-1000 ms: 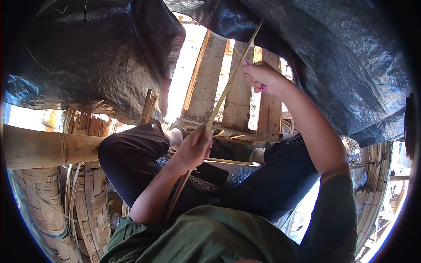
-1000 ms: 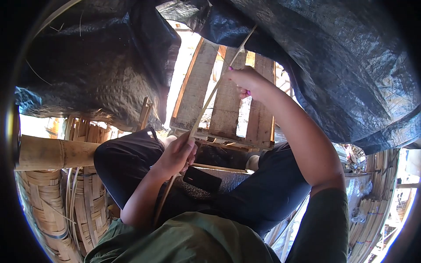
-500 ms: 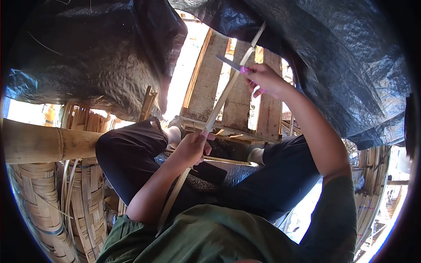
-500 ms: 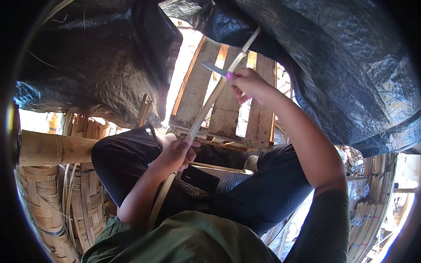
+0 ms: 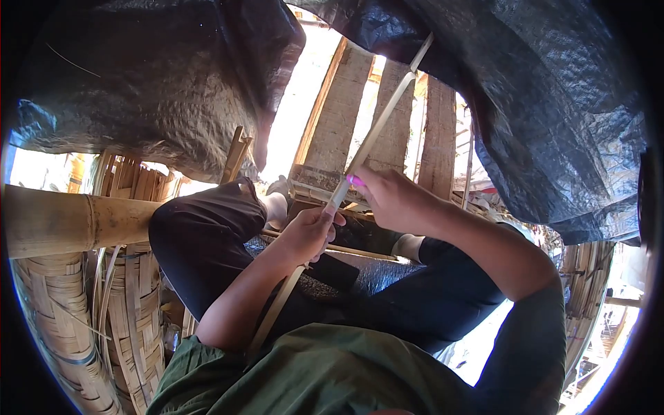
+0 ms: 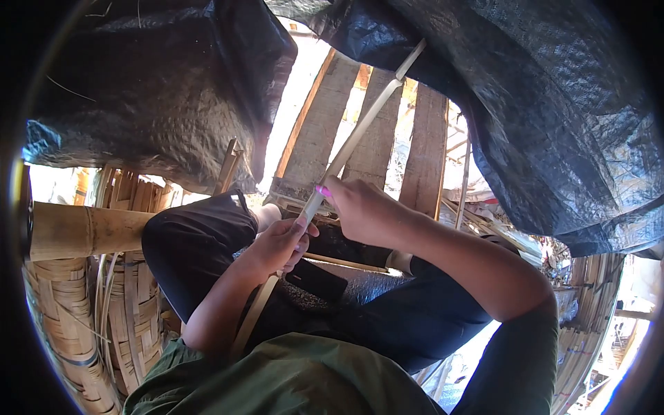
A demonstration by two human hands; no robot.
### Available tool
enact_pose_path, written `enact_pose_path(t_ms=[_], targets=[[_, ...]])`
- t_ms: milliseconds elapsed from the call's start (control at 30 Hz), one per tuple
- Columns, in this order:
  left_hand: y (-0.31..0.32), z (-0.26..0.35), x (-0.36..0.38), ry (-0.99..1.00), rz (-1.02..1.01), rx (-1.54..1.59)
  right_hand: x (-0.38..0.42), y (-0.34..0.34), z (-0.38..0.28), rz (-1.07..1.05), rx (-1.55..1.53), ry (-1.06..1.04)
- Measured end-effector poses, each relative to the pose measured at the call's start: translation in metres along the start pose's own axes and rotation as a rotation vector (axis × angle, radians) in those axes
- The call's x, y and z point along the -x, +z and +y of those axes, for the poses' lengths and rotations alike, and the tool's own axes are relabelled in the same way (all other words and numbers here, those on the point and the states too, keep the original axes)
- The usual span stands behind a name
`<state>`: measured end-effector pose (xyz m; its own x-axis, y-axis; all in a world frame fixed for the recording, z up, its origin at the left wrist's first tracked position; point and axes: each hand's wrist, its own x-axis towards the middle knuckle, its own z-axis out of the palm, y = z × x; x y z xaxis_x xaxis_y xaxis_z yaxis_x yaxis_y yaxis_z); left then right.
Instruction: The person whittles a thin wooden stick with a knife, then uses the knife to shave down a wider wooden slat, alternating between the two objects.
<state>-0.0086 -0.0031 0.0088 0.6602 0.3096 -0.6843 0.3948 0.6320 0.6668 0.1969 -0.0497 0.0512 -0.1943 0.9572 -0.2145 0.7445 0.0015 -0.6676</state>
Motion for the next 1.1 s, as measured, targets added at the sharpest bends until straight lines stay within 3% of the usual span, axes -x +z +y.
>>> enact_pose_path(t_ms=[67,167,300,367,500,600,667,900,1100], targets=[[0.0,0.001,0.001,0.002,0.004,-0.001,0.002,0.011,0.005,0.062,0.039,-0.072],[0.002,0.001,0.002,0.015,0.013,-0.04,0.005,0.018,0.0,0.055,0.266,0.013],[-0.001,-0.008,-0.002,0.036,0.043,-0.098,0.004,0.023,-0.002,0.059,0.332,-0.017],[-0.003,-0.025,-0.012,0.363,0.183,-0.438,0.003,0.022,-0.002,0.056,0.339,-0.02],[-0.002,-0.02,-0.008,0.336,0.191,-0.47,0.003,0.029,0.008,0.047,0.314,0.007],[0.0,-0.016,-0.006,0.366,0.243,-0.552,0.001,0.032,0.012,0.162,0.252,-0.107],[0.002,-0.015,-0.003,0.49,0.327,-0.632,0.0,0.027,0.0,0.08,0.256,-0.006],[0.003,-0.026,-0.013,0.553,0.415,-0.805,-0.001,0.037,-0.004,0.052,0.319,0.044],[0.005,-0.024,-0.012,0.427,0.413,-0.808,-0.011,0.032,-0.004,-0.019,0.407,0.092]])
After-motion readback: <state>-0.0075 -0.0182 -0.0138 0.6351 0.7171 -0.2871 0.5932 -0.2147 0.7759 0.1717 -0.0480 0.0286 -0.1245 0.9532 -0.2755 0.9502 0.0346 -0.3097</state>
